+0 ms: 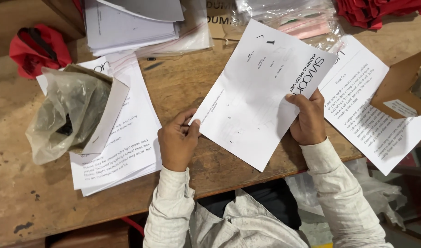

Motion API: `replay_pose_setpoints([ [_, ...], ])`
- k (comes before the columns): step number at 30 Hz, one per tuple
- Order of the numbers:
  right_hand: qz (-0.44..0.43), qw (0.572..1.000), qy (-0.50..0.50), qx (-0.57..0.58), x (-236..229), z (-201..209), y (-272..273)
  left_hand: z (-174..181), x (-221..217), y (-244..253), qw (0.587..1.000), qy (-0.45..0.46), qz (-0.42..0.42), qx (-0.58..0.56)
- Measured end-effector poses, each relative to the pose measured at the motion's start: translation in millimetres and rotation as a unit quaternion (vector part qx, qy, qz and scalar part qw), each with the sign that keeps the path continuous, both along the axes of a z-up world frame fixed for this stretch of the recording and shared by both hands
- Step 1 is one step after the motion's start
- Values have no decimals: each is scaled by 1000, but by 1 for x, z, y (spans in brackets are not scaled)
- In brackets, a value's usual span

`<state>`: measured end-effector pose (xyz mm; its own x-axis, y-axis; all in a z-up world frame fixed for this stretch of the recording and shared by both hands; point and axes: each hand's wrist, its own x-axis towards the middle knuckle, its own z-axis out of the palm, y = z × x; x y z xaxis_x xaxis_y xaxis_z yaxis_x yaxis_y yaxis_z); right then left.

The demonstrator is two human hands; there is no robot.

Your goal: The recorder is packaging furniture hardware and care instruction sheets into red bags and white envelopes at a workbench.

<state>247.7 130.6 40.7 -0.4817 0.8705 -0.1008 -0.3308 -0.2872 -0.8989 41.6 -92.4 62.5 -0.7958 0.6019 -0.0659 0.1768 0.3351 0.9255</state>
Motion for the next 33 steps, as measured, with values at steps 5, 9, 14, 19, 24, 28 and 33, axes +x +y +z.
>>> replay_pose_setpoints([
  [5, 1, 1000, -4, -3, -2, 4, 0, -1, 1, -6, 1000, 4, -19, 0],
  [9, 15, 999, -44, 6, -3, 4, 0, 2, 3, -15, 991, -89, -91, -48],
  [14, 15, 998, -55, 24, 0, -2, 3, -2, 6, -18, 981, -154, -121, -4],
  [19, -2, 998, -32, 45, 4, 0, 3, -8, 9, -17, 991, -108, -83, 16],
  [24, 9, 999, -5, 38, 5, 2, 4, -7, 9, -17, 992, -96, -87, -13],
  [28, 23, 999, 5, 42, 3, 2, 4, -2, 11, -16, 992, -101, -73, -18],
  [33, 19, 999, -10, 42, 3, 0, 3, -4, 14, -18, 992, -108, -66, 14],
])
